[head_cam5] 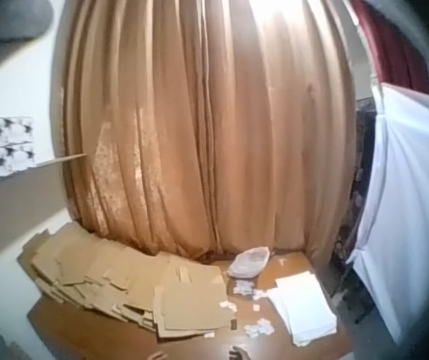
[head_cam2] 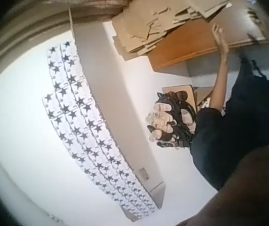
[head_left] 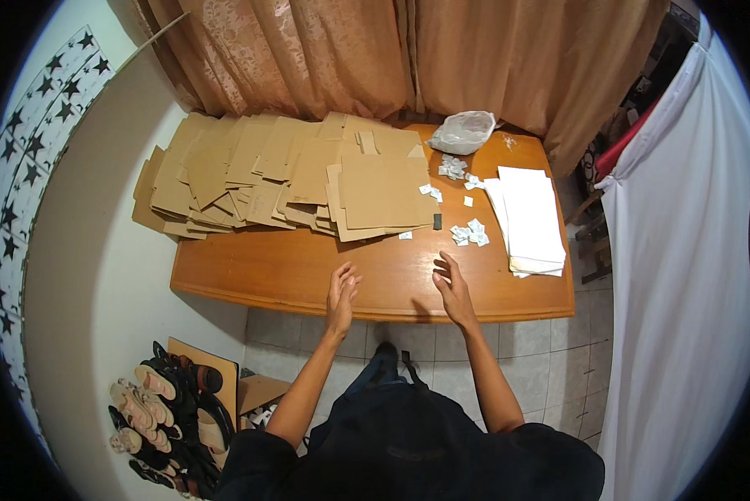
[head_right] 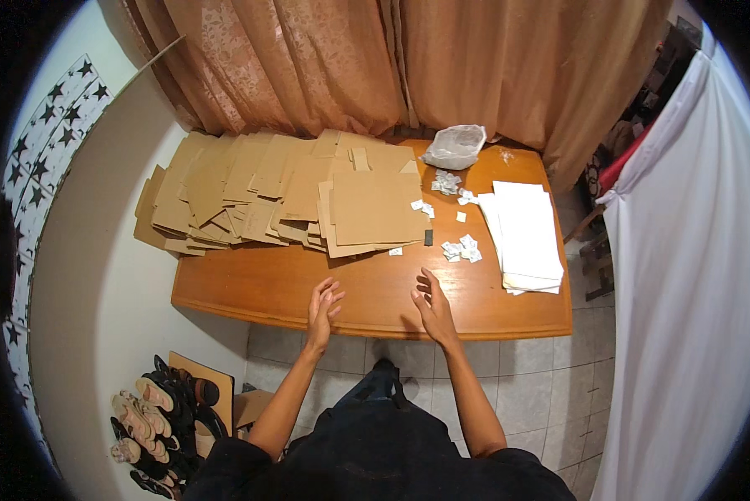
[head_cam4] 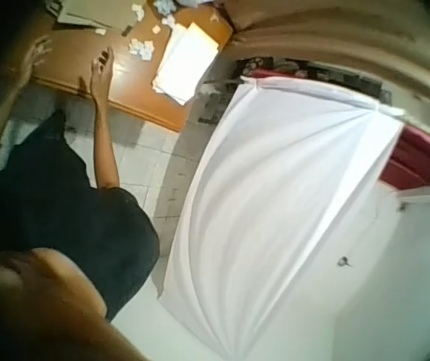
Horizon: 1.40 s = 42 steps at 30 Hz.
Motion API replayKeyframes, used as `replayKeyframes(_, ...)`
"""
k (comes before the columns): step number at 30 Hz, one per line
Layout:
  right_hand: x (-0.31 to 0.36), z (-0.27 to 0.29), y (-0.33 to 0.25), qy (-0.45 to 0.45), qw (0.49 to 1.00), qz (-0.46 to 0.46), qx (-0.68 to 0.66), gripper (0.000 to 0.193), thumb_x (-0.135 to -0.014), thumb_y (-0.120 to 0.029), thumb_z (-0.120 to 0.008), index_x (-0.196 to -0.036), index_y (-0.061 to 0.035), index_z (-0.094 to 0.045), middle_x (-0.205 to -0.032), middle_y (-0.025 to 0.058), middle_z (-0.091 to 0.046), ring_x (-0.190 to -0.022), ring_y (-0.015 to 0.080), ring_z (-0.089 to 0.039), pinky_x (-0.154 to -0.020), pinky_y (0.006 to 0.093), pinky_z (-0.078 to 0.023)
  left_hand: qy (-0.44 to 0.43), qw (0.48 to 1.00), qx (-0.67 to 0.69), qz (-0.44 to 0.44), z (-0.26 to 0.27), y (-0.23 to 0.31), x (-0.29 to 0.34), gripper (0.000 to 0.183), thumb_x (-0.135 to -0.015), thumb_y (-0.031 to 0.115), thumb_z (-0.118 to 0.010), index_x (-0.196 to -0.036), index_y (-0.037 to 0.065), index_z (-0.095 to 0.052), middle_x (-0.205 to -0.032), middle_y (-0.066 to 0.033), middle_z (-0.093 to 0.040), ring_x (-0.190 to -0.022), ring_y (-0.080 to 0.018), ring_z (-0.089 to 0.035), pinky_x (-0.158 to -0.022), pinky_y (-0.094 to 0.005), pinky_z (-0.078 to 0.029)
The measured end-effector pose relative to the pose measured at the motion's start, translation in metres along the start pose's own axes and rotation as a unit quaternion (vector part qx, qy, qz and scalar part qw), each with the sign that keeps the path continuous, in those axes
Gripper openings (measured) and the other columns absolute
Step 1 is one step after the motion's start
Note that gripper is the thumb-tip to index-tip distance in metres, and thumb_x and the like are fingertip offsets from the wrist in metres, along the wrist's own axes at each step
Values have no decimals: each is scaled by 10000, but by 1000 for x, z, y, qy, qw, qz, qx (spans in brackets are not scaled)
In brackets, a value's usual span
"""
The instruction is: Assembling cardboard shoe boxes, adding wrapping paper and labels, then placing the finished boxes on a storage shelf.
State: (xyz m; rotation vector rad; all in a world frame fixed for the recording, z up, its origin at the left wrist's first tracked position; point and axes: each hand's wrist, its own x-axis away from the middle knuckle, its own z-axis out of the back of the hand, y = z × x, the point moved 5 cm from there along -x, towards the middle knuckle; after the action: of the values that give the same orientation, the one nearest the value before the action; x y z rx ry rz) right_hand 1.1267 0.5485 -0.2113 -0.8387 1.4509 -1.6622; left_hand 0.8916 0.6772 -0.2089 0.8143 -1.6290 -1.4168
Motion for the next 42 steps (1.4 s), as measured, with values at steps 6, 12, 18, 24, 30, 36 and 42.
replayKeyframes(6, -87, -11, 18, -16, 999, -31, 40, 633, -1009, -363, -575, -1509, -48, -349, -1390, 256, -530, -1246, 343, -562, -1034, 447, -463, -14, 1000, -9, 6, -3, -16, -95, 548, -1036, 452, -453, -1467, 117, -407, -1466, -130, -488, -1280, -230, -527, -1027, -408, -407)
replayKeyframes(12, -167, -27, 52, -15, 995, -52, 83, 687, -992, -440, -576, -1506, -42, -353, -1390, 263, -529, -1228, 355, -571, -1032, 466, -453, 1, 999, -23, 25, 16, -44, -193, 502, -1022, 389, -531, -1432, 108, -462, -1373, -85, -532, -1230, -181, -532, -872, -262, -432)
replayKeyframes(18, -220, -36, 69, -8, 992, -85, 95, 694, -987, -436, -579, -1500, -26, -358, -1366, 257, -540, -1217, 359, -574, -1013, 460, -468, 31, 986, -134, 98, 29, -61, -243, 501, -1041, 377, -498, -1438, 74, -461, -1435, -211, -513, -1313, -313, -529, -1066, -416, -436)
replayKeyframes(24, -254, -41, 105, -48, 981, -64, 175, 707, -950, -411, -638, -1473, -11, -379, -1379, 287, -500, -1284, 402, -500, -1055, 467, -434, 75, 906, -416, -21, 26, -68, -268, 563, -928, 331, -670, -1369, 30, -491, -1374, -230, -475, -1298, -378, -462, -1073, -462, -408)
replayKeyframes(30, -260, -75, 98, -135, 924, 0, 358, 807, -828, -388, -786, -1443, -30, -406, -1410, 281, -429, -1292, 459, -428, -1074, 507, -423, 87, 924, -372, -5, 26, -73, -279, 637, -856, 216, -751, -1386, 33, -449, -1357, -246, -411, -1249, -383, -475, -1031, -469, -441)
replayKeyframes(36, -260, -79, 113, -152, 877, 16, 455, 1023, -616, -368, -933, -1441, -61, -413, -1415, 261, -420, -1248, 452, -449, -1064, 491, -449, 111, 974, -179, 79, 21, -69, -282, 608, -882, 80, -723, -1401, 22, -411, -1096, -180, -617, -890, -235, -668, -792, -336, -553)
replayKeyframes(42, -249, -77, 77, -136, 903, 51, 405, 948, -693, -252, -897, -1465, -68, -379, -1413, 248, -423, -1283, 446, -421, -1110, 512, -389, 79, 991, -17, 110, 15, -42, -280, 290, -891, -39, -680, -1167, -18, -593, -904, -59, -655, -824, -99, -619, -769, -230, -504)
